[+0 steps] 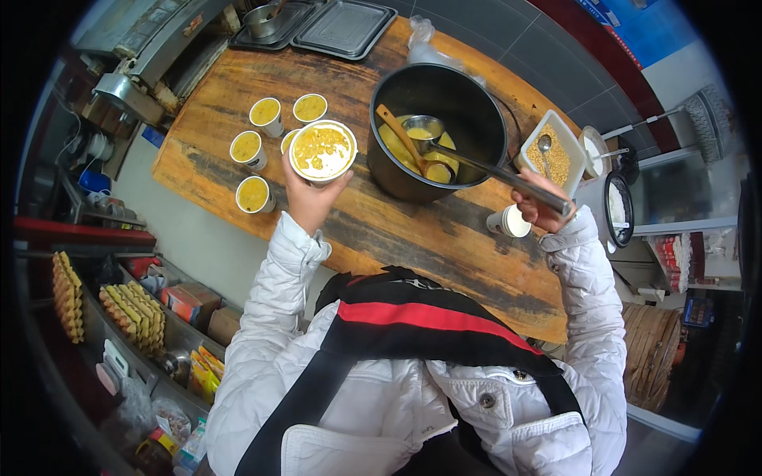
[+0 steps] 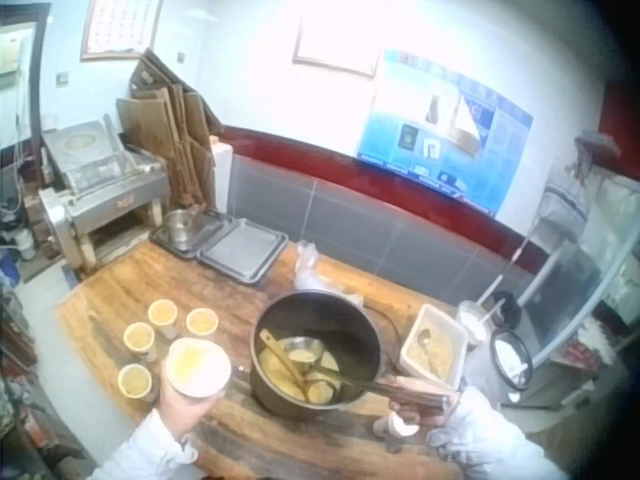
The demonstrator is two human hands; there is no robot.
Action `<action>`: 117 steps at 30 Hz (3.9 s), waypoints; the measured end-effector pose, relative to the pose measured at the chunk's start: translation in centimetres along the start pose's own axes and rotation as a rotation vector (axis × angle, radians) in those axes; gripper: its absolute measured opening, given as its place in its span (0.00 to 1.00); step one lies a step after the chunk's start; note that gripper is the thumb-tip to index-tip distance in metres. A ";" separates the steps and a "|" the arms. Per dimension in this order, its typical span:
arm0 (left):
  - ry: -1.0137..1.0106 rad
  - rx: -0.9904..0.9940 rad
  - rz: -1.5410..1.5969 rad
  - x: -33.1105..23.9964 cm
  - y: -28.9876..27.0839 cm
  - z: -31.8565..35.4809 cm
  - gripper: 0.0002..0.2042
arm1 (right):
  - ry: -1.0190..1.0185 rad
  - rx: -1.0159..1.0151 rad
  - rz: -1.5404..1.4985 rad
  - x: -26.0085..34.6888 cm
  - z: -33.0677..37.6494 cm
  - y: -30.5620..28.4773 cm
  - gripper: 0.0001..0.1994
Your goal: The person retrieves a pot of yellow soup from a rice cooker and ladles it into multiple paper cups on a wooden table. They then place plastic lids on the filled cups.
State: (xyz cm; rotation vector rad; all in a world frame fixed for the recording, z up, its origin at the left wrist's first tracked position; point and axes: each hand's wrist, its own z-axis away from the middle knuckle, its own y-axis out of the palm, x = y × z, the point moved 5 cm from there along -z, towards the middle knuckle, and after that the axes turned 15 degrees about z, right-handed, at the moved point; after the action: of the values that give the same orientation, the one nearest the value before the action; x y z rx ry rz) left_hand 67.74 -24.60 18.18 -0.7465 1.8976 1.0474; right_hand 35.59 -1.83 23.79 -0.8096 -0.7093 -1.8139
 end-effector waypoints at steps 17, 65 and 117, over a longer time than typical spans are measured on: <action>-0.004 -0.023 -0.126 0.4 -1.8 4.5 0.42 | -0.040 -0.150 -0.177 -7.7 -9.9 4.7 0.13; -0.173 0.373 -0.163 23.5 9.3 -0.8 0.44 | 0.072 -0.369 0.556 -14.9 -11.0 -2.8 0.08; -0.970 0.107 0.610 17.6 25.0 2.8 0.26 | -0.512 -0.481 0.038 -5.7 -1.0 -4.3 0.10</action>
State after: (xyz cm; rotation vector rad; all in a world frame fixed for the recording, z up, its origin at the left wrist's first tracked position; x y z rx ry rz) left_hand 40.51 -12.09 11.62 0.4205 1.2829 1.3198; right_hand 33.04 1.94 18.19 -1.6325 -0.5664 -1.7780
